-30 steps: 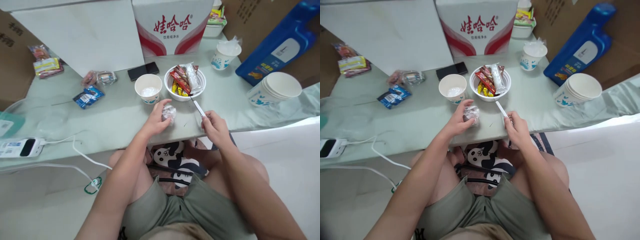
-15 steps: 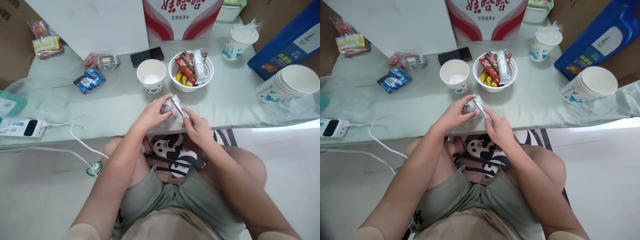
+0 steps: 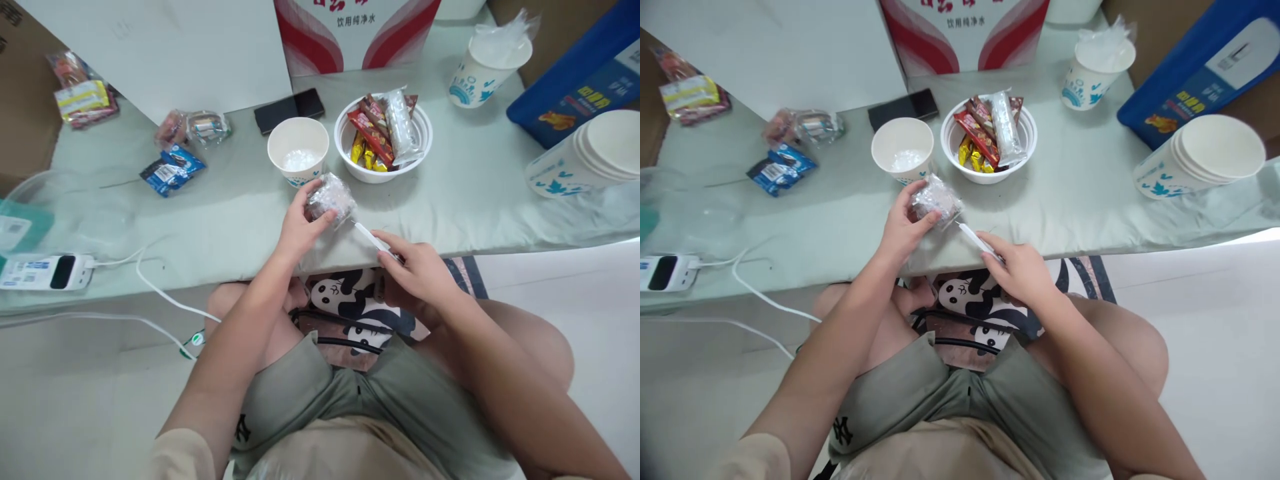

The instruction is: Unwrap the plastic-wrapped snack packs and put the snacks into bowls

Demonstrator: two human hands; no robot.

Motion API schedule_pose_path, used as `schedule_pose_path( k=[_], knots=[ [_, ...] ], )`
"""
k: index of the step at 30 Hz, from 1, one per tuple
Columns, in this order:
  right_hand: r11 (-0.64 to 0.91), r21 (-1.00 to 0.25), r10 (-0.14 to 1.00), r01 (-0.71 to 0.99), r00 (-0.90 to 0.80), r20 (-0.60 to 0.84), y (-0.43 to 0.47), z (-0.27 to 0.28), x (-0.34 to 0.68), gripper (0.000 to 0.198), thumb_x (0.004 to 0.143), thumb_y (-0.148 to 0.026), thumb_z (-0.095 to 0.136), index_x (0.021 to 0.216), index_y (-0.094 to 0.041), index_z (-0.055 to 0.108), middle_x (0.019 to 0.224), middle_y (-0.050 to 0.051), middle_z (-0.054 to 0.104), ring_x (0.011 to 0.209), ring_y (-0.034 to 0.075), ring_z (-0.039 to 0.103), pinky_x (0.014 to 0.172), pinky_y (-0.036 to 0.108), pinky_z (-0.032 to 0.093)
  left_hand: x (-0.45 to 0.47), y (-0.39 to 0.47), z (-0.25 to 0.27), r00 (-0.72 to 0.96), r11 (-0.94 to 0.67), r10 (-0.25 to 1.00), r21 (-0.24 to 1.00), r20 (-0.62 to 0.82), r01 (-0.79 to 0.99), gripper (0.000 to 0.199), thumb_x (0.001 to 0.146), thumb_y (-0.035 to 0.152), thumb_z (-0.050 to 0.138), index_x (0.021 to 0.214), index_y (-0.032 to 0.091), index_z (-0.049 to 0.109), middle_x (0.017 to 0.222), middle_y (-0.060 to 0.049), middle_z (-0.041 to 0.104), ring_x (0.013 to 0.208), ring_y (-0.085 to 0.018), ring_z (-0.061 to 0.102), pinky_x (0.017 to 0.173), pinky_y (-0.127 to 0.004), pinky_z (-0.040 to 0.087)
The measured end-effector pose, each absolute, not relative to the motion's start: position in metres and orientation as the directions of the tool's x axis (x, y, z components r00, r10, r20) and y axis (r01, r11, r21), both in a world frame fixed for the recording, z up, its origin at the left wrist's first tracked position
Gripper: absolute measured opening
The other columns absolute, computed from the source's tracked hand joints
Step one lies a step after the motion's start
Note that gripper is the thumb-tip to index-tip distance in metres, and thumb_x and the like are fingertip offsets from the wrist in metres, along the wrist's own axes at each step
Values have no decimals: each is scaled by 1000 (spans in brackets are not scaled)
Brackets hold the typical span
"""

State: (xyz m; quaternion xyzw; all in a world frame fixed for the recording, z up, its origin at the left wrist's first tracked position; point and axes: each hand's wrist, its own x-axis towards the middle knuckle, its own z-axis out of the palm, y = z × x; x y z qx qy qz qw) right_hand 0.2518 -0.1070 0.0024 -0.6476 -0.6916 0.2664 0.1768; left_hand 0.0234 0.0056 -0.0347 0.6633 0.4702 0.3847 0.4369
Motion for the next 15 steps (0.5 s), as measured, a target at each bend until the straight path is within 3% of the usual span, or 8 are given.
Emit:
schedule_pose_path(
  k=[3, 7, 11, 15],
  knots=[
    [53, -560, 999, 827, -48, 24, -101, -8, 266, 43, 94, -42, 51, 125, -24, 75, 76, 4, 77, 59, 20, 64, 61, 32, 47, 28, 7, -34, 255, -156, 963, 949, 85, 272, 77, 84, 68, 69, 143, 24, 48, 151, -16, 55, 126, -28, 65, 99, -37, 57],
    [83, -513, 958, 854, 74, 278, -82, -22, 286, 34, 92, -36, 51, 107, -20, 77, 98, 10, 79, 80, 24, 70, 73, 36, 53, 34, 2, -27, 278, -128, 960, 945, 42, 300, 64, 87, 54, 70, 139, 23, 50, 136, -13, 65, 103, -23, 72, 85, -33, 60],
    [104, -487, 940, 867, 74, 333, -61, -28, 301, 27, 89, -33, 55, 104, -23, 75, 93, 9, 74, 78, 23, 66, 74, 38, 53, 30, -2, -21, 205, -199, 973, 840, 107, 505, 49, 83, 38, 71, 127, 21, 58, 125, -10, 67, 100, -22, 68, 79, -31, 59],
    [45, -398, 924, 916, 113, 365, -53, -31, 309, 21, 86, -31, 58, 100, -23, 72, 93, 10, 72, 88, 28, 65, 83, 44, 51, 21, 2, -20, 108, -173, 985, 812, 135, 557, 39, 80, 40, 72, 112, 20, 62, 120, -12, 63, 106, -23, 64, 73, -29, 58]
  ],
)
